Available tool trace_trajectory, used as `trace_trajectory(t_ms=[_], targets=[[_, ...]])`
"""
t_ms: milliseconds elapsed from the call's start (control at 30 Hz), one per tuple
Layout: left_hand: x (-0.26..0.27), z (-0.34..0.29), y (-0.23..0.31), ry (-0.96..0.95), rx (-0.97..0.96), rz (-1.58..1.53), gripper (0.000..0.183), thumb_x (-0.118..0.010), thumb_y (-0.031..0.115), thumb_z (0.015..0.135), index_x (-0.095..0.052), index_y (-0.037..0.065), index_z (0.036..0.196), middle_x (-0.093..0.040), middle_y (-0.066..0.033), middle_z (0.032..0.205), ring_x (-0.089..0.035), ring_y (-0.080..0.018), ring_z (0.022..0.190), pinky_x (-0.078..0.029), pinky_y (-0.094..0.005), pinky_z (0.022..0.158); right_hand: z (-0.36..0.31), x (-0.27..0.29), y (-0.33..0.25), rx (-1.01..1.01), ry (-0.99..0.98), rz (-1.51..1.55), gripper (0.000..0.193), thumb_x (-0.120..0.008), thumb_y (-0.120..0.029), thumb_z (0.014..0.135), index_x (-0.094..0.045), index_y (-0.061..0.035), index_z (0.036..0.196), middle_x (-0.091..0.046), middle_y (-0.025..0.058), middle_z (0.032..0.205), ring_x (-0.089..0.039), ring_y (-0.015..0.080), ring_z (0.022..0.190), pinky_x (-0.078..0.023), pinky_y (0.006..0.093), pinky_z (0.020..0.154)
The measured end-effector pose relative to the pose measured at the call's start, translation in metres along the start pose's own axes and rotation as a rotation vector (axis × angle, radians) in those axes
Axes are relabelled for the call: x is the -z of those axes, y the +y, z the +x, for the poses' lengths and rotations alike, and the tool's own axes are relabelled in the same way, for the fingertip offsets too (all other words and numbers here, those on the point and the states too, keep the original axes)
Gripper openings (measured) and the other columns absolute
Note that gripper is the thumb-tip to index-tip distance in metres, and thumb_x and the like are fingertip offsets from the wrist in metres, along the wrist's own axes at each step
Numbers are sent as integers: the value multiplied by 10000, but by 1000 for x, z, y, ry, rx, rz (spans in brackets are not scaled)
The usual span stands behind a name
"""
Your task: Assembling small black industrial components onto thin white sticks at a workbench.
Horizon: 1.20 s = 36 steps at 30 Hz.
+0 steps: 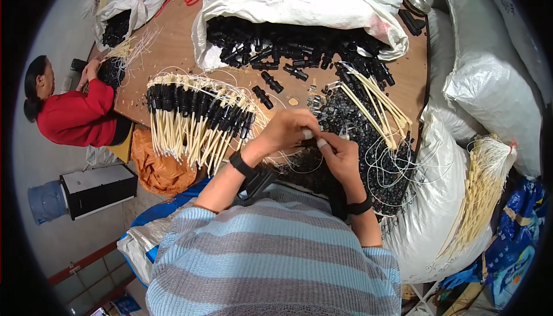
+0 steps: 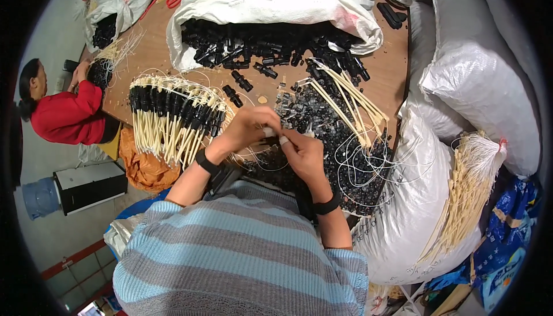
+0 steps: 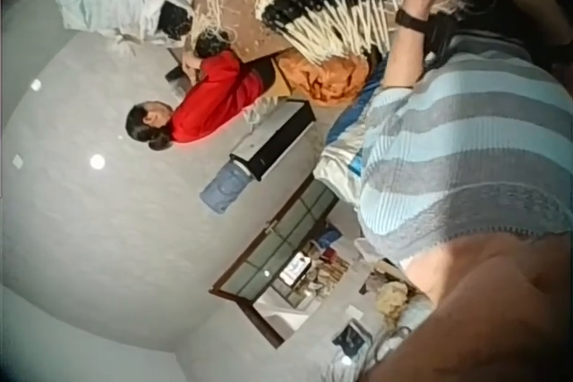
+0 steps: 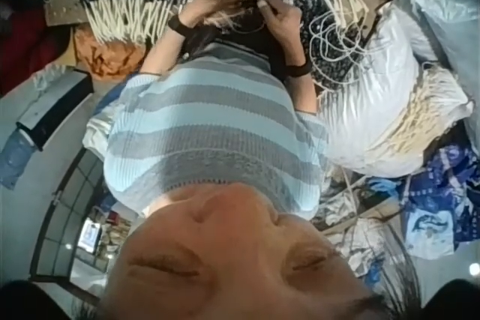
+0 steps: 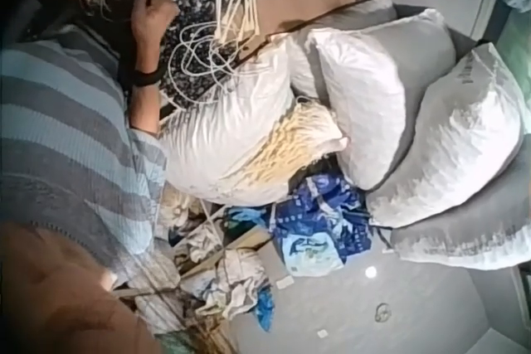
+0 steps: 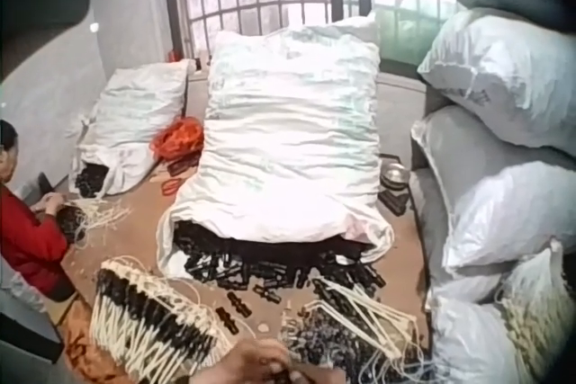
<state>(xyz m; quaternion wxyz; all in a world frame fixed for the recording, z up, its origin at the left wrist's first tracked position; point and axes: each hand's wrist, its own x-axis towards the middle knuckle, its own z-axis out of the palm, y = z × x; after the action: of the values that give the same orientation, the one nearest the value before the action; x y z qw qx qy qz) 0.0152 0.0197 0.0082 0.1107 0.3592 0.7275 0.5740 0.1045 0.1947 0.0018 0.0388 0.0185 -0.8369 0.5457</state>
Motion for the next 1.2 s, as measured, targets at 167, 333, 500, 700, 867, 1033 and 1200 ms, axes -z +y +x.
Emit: trace_trajectory(t_ms=[167, 333, 500, 700, 867, 1033, 1200], targets=[[5, 47, -47, 190, 170, 449, 331, -654, -70, 686, -671, 61, 990, -653, -137, 907, -640, -319, 893, -510, -370, 734, -1, 9, 6, -229, 115, 53, 145, -617, -66, 883, -685, 8, 988, -581, -30, 667, -471, 28, 595, -382, 204, 537], [2, 62, -77, 162, 175, 651, 242, -657, -3, 724, -626, 33, 961, -614, -154, 919, -604, -366, 883, -480, -425, 733, -6, 11, 16, -158, 265, -8, 129, -651, -94, 838, -690, -21, 937, -543, 78, 571, -462, 86, 491, -378, 253, 478], [0, 62, -76, 293, 289, 416, 130, -641, -29, 686, -640, 25, 804, -593, -63, 668, -548, -154, 589, -458, -296, 563, -4, 14, 17, -290, 251, 35, 126, -670, -100, 827, -698, -33, 929, -512, 70, 539, -435, 81, 488, -364, 271, 472], [-33, 27, -8, 181, 479, -358, 149, -606, -92, 738, -645, 32, 810, -582, 59, 710, -515, -9, 641, -429, -170, 578, -1, 5, 21, -99, 364, -270, 100, -659, -107, 861, -697, -55, 937, -538, 29, 591, -459, 102, 481, -372, 263, 476], [-39, 12, 2, 185, 560, -524, 177, -601, -92, 758, -661, -8, 902, -599, 45, 728, -557, -21, 680, -459, -172, 625, -3, -7, 13, 60, 338, -553, 142, -658, -172, 846, -688, -129, 977, -656, 96, 753, -632, 283, 581, -479, 359, 515], [-31, 8, 0, 115, 451, -289, 155, -602, -93, 749, -675, -31, 871, -656, -11, 787, -575, -34, 679, -453, -177, 618, -4, -12, 9, 75, 282, -623, 140, -656, -159, 842, -685, -125, 975, -670, 91, 802, -633, 283, 580, -484, 352, 516], [-26, 1, -3, 173, 503, -283, 126, -619, -60, 727, -686, -5, 819, -661, -3, 770, -563, -30, 650, -429, -184, 584, -3, -14, -1, 61, 314, -244, 139, -715, -149, 810, -670, -91, 928, -588, 78, 609, -552, 239, 476, -432, 322, 465]])
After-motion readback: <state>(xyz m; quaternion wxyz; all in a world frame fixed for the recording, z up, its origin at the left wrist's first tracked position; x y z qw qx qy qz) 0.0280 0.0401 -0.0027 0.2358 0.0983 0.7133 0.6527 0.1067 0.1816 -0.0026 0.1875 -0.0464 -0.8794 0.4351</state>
